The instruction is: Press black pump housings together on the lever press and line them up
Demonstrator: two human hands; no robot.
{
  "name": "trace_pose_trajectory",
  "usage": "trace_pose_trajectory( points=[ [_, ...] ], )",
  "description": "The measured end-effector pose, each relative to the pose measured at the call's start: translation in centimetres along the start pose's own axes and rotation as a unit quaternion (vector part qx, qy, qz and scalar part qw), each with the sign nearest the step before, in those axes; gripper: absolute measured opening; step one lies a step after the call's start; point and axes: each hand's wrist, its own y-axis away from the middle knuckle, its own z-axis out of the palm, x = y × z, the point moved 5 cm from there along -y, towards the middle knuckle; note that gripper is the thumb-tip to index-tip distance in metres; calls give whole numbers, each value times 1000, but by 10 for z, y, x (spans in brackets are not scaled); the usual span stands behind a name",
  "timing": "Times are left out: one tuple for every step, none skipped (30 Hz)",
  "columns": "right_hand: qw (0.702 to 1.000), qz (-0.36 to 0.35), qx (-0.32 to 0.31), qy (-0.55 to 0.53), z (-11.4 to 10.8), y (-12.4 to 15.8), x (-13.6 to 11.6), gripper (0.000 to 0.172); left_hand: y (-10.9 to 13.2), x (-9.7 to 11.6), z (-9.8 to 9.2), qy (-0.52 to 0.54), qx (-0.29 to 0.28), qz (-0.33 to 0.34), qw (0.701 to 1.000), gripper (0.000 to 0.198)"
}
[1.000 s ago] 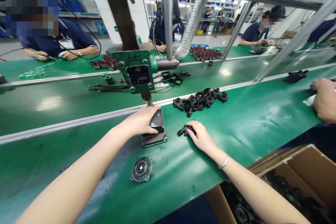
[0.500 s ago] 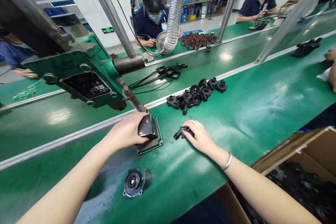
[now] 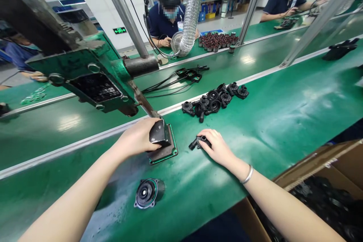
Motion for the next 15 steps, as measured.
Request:
trace_pose_trajectory(
  points=[
    [1000,0,0,1,0,0,0,37,0,0,0,-2,1,0,1000,56],
    [1000,0,1,2,1,0,1,37,0,0,0,-4,1,0,1000,56],
    [1000,1,1,3,1,0,2,37,0,1,0,-5,2,0,1000,56],
    [1000,2,1,5,1,0,2,38,1,1,0,-5,2,-1,1000,56],
    [1000,2,0,6,2,0,2,38,1,1,0,-4,4,-2,1000,57],
    [1000,1,0,8,2,0,3,38,1,1,0,-3,6,-4,1000,58],
    [1000,0,0,9,2,0,3,39,1,1,0,-2,9,-6,1000,59],
    [1000,-1,0,10,2,0,2,40,1,1,0,0,10,-7,1000,61],
    [1000,-2,0,11,2,0,2,41,1,0,0,2,10,-7,1000,61],
    [1000,-1,0,11,2,0,2,41,1,0,1,3,9,-6,1000,62],
    [1000,-1,0,12,1,0,2,41,1,0,1,3,9,-5,1000,63],
    [1000,0,1,13,1,0,1,41,1,-1,2,3,9,-4,1000,63],
    [1000,0,1,13,1,0,1,40,1,-1,2,3,9,-4,1000,64],
    [1000,1,1,13,1,0,1,40,1,-1,2,2,10,-4,1000,64],
    [1000,1,1,13,0,-1,1,40,1,-1,2,2,12,-4,1000,65]
  ],
)
